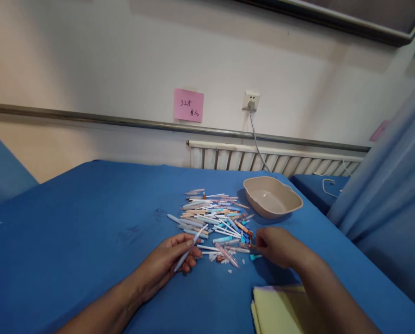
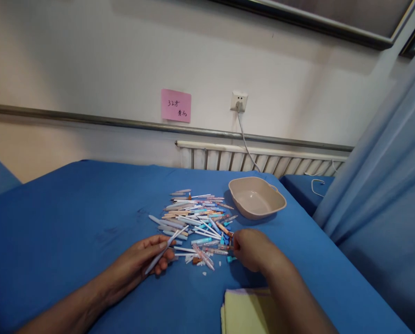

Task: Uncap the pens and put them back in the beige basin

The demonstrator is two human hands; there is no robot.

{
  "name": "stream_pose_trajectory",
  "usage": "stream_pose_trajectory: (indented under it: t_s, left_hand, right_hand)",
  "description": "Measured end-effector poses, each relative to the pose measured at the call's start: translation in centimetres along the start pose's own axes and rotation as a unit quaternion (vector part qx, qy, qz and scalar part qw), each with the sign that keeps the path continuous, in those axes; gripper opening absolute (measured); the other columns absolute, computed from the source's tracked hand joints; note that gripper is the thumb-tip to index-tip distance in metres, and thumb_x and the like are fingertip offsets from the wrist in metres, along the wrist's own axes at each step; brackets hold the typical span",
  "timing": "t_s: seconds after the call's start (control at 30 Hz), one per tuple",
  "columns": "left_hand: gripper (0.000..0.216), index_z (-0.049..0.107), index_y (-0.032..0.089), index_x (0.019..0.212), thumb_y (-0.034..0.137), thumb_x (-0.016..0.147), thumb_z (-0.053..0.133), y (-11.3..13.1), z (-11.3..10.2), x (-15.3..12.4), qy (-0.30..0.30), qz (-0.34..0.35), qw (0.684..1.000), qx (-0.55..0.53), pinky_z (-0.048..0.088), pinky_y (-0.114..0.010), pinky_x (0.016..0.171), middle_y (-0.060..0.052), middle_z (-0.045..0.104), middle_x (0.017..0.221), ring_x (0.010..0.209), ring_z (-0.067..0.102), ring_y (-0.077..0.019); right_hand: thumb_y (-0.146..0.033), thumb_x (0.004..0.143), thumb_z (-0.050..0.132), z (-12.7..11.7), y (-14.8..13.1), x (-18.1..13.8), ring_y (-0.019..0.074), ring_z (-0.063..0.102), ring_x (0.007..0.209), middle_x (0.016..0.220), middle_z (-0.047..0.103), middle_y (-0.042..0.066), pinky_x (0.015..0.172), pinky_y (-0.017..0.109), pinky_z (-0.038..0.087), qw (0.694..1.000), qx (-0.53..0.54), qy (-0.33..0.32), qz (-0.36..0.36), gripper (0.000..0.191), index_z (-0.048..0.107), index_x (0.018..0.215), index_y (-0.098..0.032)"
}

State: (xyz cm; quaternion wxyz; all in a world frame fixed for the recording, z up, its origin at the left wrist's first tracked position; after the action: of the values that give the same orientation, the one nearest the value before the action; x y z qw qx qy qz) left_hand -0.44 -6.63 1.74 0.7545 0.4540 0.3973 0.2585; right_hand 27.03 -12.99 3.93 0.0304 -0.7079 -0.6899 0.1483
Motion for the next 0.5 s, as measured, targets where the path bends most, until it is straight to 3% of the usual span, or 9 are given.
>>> stream_pose_trajectory:
  t_s: [0.2, 0.5]
  left_hand:
    - [0.027, 0.058, 0.014, 0.086, 0.037, 0.075, 0.069, -0.1, -0.1, 0.1, -0.006, 0.007, 1.0, 0.008, 0.043, -0.016, 0.046, -0.002, 0.069, 0.07, 0.05, 0.059, -0.008]
    - [0.027, 0.059, 0.015, 0.087, 0.037, 0.075, 0.069, -0.2, 0.0, 0.1, -0.002, 0.006, 1.0, 0.018, 0.042, -0.016, 0.047, -0.002, 0.068, 0.07, 0.051, 0.058, -0.0081]
  right_hand:
    - [-0.012, 0.067, 0.059, 0.4, -0.8, -0.3, 0.0161, 0.053, 0.062, 0.072, 0.066, 0.003, 0.051, 0.026, 0.022, 1.0, -0.015, -0.008, -0.016, 0.013, 0.066, 0.073, -0.021]
    - [-0.018, 0.067, 0.056, 1.0, -2.9, -0.1, 0.0207, 0.062, 0.07, 0.081, 0.07, 0.008, 0.05, 0.026, 0.02, 0.992, -0.106, -0.045, -0.044, 0.016, 0.068, 0.079, -0.02]
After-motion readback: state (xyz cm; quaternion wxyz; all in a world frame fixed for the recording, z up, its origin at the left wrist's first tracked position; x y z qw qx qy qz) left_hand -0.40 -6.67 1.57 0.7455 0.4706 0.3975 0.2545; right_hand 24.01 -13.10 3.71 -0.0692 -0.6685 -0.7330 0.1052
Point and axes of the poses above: each hand's wrist, its own x-axis towards the middle knuckle, its own z-axis out of the palm, y = z × x, the point moved 2 cm from there along x, towards the middle knuckle
